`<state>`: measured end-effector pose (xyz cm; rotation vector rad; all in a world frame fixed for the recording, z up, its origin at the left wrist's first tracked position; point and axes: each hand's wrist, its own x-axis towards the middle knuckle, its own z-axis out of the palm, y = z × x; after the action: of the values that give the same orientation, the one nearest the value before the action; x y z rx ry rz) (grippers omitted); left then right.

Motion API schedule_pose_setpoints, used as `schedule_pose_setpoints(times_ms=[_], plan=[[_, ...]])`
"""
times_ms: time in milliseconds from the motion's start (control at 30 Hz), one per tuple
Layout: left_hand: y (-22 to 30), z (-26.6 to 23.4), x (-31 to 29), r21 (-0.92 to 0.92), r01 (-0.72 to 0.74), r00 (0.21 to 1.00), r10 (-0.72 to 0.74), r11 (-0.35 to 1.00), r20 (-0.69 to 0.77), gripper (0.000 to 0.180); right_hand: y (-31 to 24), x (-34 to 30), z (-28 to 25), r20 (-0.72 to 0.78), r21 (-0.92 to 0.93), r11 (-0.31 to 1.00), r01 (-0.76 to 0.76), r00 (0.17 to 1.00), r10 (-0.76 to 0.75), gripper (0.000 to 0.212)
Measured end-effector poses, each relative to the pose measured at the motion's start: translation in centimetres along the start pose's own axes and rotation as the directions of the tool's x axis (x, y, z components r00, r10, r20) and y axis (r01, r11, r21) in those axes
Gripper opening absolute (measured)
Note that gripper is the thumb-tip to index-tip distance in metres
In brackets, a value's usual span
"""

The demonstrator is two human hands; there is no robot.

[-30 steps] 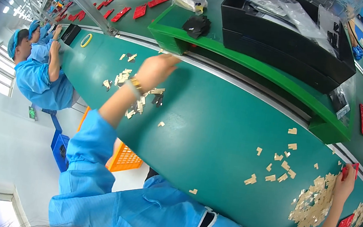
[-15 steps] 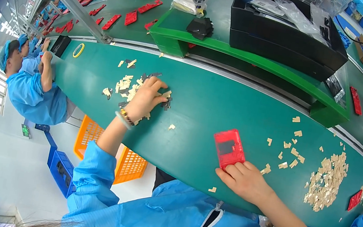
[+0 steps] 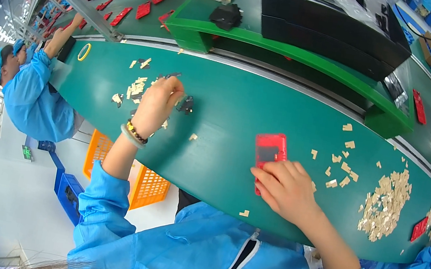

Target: The person assembles small components onto a red plastic housing by hand at an assembly station on a production line.

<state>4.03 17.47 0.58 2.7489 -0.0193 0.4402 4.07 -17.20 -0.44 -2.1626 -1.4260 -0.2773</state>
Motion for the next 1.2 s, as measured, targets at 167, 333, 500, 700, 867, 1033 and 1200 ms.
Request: schedule_pose_setpoints(times_ms=[167, 333, 500, 700, 867, 1033, 1200], plan=[[2.6, 0.9, 0.0, -0.404, -0.010, 0.981, -0.069, 0.915, -0.181, 0.007, -0.3, 1.9, -0.2, -0.160, 0.225, 0.964, -0.143, 0.970, 0.181, 0.037], [11.1, 4.0, -1.9, -0.982, 0.183, 0.971, -0.162, 0.047, 0.173, 0.009, -1.8, 7.0, 1.4, -0.037, 0.889, 0.384, -0.250, 0.797, 0.603, 0.026], [9.1, 2.3, -1.3, -0.970, 0.218, 0.975, -0.073, 0.108, 0.211, 0.012, -0.6, 9.2, 1.6, -0.031, 0.861, 0.433, -0.269, 0.820, 0.571, 0.009], [-14.8, 2.3, 13.0, -0.359, 0.017, 0.881, -0.183, 0.933, -0.436, 0.036, 4.8, 8.3, 4.0, 0.232, 0.728, 0.402, -0.555, 0.751, 0.618, 0.007], [-34.3, 0.3, 24.0, 0.208, 0.514, 0.770, -0.341, 0.832, -0.539, 0.035, 6.7, 6.9, 4.3, 0.495, 0.610, 0.066, -0.790, 0.445, 0.746, 0.007], [-47.3, -1.0, 28.1, 0.357, 0.904, 0.422, -0.619, 0.235, -0.663, 0.033, 6.3, 8.4, 4.3, 0.533, 0.541, -0.091, -0.836, 0.257, 0.806, 0.006], [-47.6, -2.8, 28.9, 0.377, 0.890, 0.406, -0.819, 0.255, -0.405, 0.038, 6.4, 7.9, 4.4, 0.558, 0.548, -0.149, -0.823, 0.228, 0.798, 0.007]])
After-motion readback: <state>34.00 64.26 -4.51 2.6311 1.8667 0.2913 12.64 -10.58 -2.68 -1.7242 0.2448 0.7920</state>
